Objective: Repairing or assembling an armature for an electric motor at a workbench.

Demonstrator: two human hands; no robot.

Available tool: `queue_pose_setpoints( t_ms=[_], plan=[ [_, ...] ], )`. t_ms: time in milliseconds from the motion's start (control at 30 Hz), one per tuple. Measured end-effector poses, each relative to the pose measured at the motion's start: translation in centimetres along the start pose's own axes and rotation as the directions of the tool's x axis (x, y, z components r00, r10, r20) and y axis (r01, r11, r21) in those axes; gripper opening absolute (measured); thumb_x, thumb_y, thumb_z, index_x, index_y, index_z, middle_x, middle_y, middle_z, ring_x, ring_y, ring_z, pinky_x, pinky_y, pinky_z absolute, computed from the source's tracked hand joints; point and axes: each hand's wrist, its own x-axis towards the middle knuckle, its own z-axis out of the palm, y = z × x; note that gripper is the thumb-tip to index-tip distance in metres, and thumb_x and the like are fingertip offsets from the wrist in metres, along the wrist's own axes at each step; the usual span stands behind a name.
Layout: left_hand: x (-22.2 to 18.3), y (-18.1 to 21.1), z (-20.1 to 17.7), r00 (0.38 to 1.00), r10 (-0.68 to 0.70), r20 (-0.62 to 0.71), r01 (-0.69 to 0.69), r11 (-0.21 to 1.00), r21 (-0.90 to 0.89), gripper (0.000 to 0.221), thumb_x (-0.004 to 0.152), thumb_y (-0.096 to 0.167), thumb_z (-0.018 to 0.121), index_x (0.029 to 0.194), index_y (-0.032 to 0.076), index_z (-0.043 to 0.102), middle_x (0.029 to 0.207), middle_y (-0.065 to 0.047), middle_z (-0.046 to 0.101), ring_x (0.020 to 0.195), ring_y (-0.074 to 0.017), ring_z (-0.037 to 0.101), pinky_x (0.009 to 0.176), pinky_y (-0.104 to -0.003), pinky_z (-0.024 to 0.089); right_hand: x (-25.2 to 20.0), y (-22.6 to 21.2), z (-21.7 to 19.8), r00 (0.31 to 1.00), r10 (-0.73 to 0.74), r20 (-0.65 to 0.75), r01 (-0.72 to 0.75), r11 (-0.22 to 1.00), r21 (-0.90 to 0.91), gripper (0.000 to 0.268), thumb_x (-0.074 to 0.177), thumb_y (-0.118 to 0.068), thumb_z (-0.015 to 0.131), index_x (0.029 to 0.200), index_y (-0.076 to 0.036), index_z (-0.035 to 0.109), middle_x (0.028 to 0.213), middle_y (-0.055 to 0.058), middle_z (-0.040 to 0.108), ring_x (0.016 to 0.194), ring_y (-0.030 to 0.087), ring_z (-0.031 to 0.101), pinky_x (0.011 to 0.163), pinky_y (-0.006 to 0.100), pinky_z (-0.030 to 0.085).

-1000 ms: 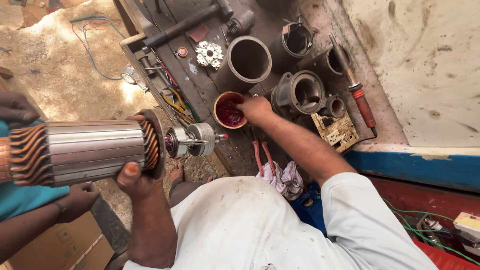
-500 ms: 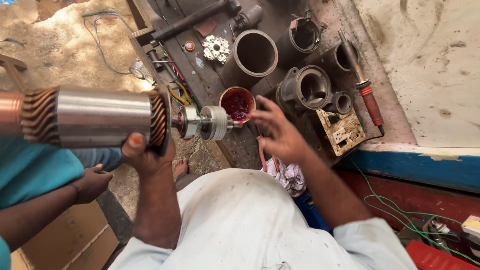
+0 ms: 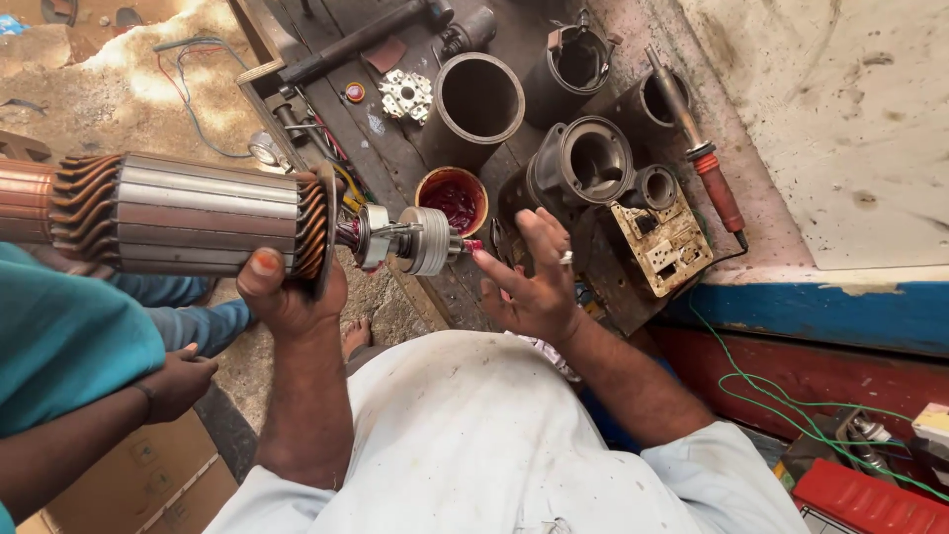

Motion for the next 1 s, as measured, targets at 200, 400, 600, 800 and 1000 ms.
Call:
queue_pose_setpoints(
  t_ms=[200, 400, 600, 800, 1000],
  plan=[
    [-0.1, 0.8, 1.8, 0.999, -0.05, 0.015, 0.05, 0.999, 0.014, 0.063, 0.083, 0.018, 0.085, 0.135, -0.004, 0.059, 0.117, -0.014, 0.071, 0.109, -0.0209, 0.071, 0.11, -0.032, 0.054, 1.6, 0.2, -1.1, 1.0, -0.029, -0.01, 0.03, 0.997, 0.077, 0.038, 0.096, -0.042, 0.076, 0.129, -0.023, 0.072, 0.155, 0.016, 0.037, 0.146, 0.031, 0.039, 0.125, 0.056, 0.036],
    [0.3, 1.4, 5.4, 0.998, -0.016, 0.067, 0.013, 0.998, 0.053, 0.066, 0.08, 0.021, 0.086, 0.134, -0.001, 0.055, 0.118, -0.015, 0.07, 0.114, -0.0239, 0.072, 0.113, -0.04, 0.059, 1.2, 0.6, -0.6, 0.999, -0.036, 0.018, 0.033, 0.988, 0.154, 0.052, 0.096, -0.06, 0.069, 0.131, -0.023, 0.073, 0.157, 0.019, 0.035, 0.147, 0.035, 0.037, 0.125, 0.054, 0.034],
    [0.0, 0.7, 0.2, 0.996, -0.049, 0.08, 0.047, 0.999, 0.023, 0.063, 0.089, 0.021, 0.085, 0.138, -0.006, 0.055, 0.118, -0.016, 0.07, 0.111, -0.024, 0.07, 0.114, -0.038, 0.052, 1.5, -0.1, -0.7, 0.948, 0.309, 0.07, -0.299, 0.796, 0.526, 0.056, 0.103, -0.07, 0.057, 0.128, -0.021, 0.069, 0.162, 0.016, 0.034, 0.151, 0.032, 0.043, 0.127, 0.055, 0.04],
    [-0.2, 1.2, 5.0, 0.997, -0.03, 0.071, 0.026, 0.998, 0.059, 0.074, 0.082, 0.026, 0.087, 0.144, 0.005, 0.052, 0.125, -0.01, 0.069, 0.122, -0.0255, 0.068, 0.121, -0.047, 0.05, 0.3, 1.2, 0.3, 0.689, 0.115, 0.716, -0.434, -0.726, 0.534, 0.094, 0.105, -0.075, 0.021, 0.125, 0.002, 0.072, 0.16, 0.023, 0.043, 0.145, 0.034, 0.047, 0.121, 0.059, 0.041],
    [-1.3, -0.7, -5.8, 0.998, -0.062, 0.022, 0.063, 0.996, -0.061, 0.061, 0.097, 0.017, 0.084, 0.142, -0.001, 0.047, 0.12, -0.007, 0.063, 0.112, -0.0204, 0.063, 0.115, -0.038, 0.045, 0.3, -0.2, -1.3, 0.756, 0.323, 0.569, -0.438, -0.395, 0.807, 0.091, 0.104, -0.078, 0.029, 0.121, -0.002, 0.076, 0.158, 0.026, 0.041, 0.145, 0.036, 0.046, 0.123, 0.057, 0.04]
  ],
)
